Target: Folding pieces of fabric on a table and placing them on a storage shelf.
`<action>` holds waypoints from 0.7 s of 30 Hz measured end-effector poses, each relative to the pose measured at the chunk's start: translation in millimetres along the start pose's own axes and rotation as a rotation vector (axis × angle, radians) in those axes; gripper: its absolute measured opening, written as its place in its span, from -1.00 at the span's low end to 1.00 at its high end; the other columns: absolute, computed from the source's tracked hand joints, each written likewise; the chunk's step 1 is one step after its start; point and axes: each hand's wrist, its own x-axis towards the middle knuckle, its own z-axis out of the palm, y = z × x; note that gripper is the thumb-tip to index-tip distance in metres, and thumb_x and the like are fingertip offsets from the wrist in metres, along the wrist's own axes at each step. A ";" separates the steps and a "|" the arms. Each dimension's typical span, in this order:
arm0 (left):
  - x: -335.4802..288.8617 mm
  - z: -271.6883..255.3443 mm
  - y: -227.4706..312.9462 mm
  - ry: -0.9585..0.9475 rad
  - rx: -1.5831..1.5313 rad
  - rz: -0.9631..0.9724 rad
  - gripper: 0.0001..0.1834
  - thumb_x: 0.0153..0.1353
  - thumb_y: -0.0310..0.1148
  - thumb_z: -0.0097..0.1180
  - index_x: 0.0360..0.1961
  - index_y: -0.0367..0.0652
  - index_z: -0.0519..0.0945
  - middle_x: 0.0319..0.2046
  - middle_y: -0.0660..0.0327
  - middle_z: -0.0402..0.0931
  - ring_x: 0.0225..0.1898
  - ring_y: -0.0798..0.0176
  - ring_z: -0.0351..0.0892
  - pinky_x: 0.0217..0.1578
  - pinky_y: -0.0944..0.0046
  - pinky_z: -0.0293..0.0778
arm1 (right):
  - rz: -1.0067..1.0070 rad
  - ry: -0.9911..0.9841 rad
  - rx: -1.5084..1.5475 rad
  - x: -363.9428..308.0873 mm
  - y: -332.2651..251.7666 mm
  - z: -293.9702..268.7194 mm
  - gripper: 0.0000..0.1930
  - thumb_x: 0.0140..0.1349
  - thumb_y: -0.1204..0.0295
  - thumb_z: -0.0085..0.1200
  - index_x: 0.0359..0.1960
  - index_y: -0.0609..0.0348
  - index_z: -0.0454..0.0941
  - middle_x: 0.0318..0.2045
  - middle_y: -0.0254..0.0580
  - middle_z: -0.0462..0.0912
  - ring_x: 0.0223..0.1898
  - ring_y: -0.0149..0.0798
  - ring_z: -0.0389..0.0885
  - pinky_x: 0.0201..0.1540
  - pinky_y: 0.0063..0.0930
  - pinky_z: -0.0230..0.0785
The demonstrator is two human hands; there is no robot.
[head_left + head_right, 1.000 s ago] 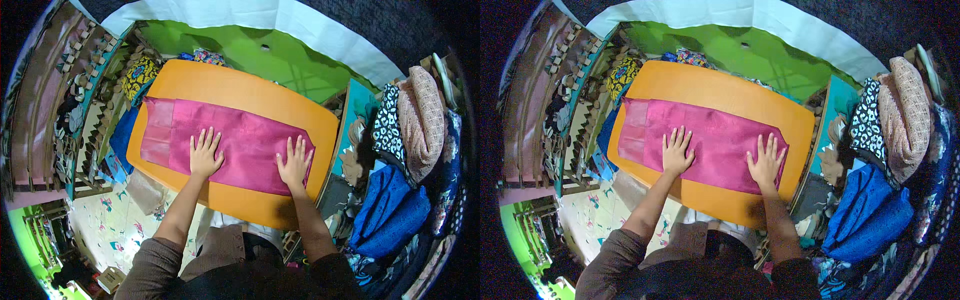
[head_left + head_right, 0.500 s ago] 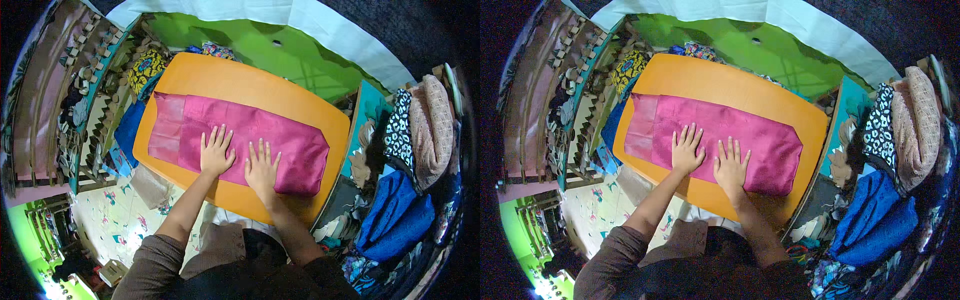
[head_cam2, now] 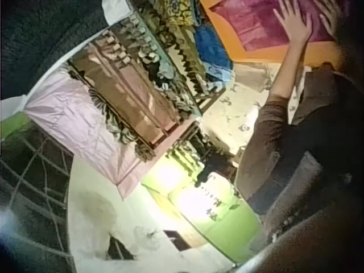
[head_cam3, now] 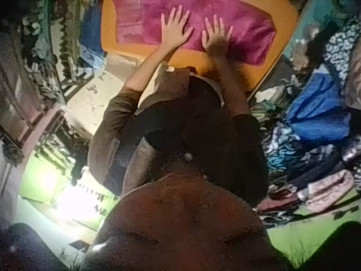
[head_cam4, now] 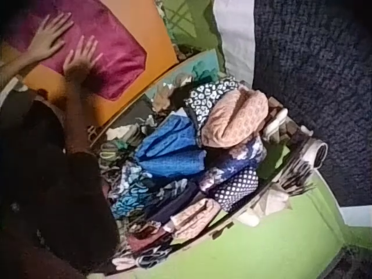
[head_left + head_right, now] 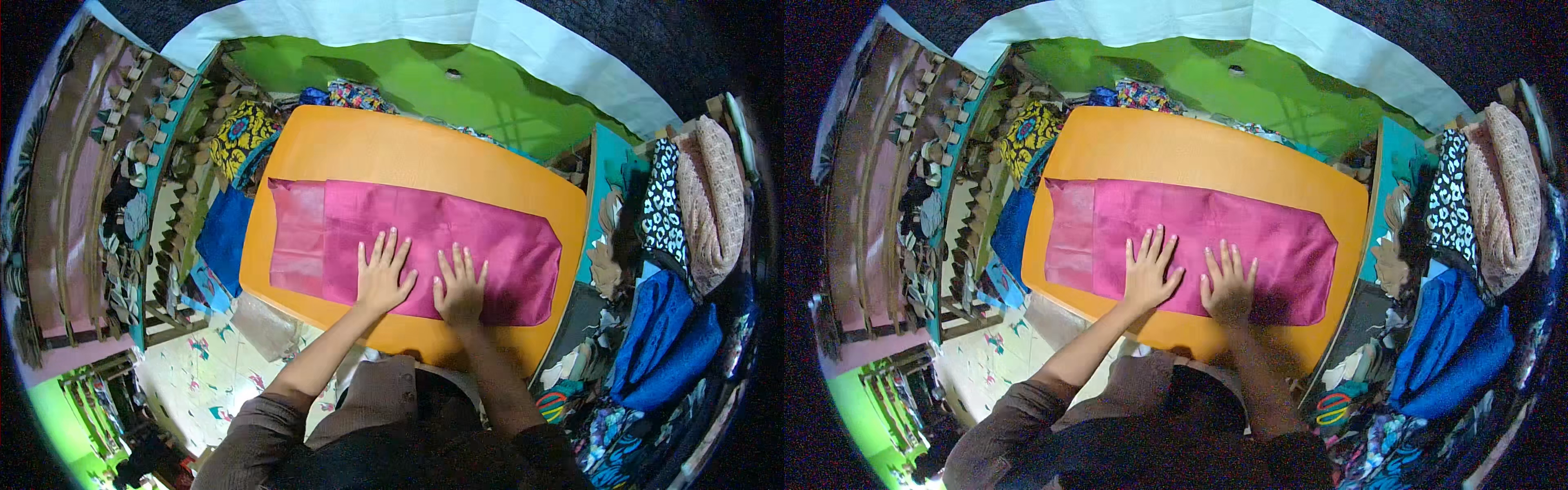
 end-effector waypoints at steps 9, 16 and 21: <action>-6.9 -28.8 -80.8 -0.048 0.128 0.062 -0.34 0.09 0.00 -0.06 0.25 0.09 0.22 0.31 0.17 0.01 0.31 0.03 -0.01 0.23 -0.25 -0.20 | 0.018 -0.011 -0.046 -4.1 2.4 2.9 -0.49 0.15 0.23 -0.11 0.19 -0.09 0.27 0.26 -0.11 0.16 0.26 -0.01 0.14 0.26 0.22 -0.25; 1.9 -23.1 -89.1 -0.159 0.080 0.047 -0.30 0.09 0.03 -0.07 0.27 0.12 0.16 0.32 0.13 -0.05 0.34 0.04 -0.09 0.24 -0.23 -0.22 | 0.059 -0.120 -0.119 -1.9 2.6 6.1 -0.44 0.11 0.23 -0.08 0.22 -0.13 0.23 0.29 -0.17 0.11 0.31 -0.08 0.04 0.29 0.16 -0.33; 10.4 -21.0 -89.5 -0.218 0.112 0.062 -0.28 0.12 0.09 -0.11 0.30 0.14 0.09 0.35 0.18 -0.15 0.35 0.09 -0.15 0.25 -0.22 -0.20 | 0.074 -0.083 -0.207 4.4 -3.6 4.3 -0.47 0.13 0.24 -0.11 0.20 -0.10 0.28 0.30 -0.14 0.09 0.32 -0.04 0.02 0.28 0.22 -0.41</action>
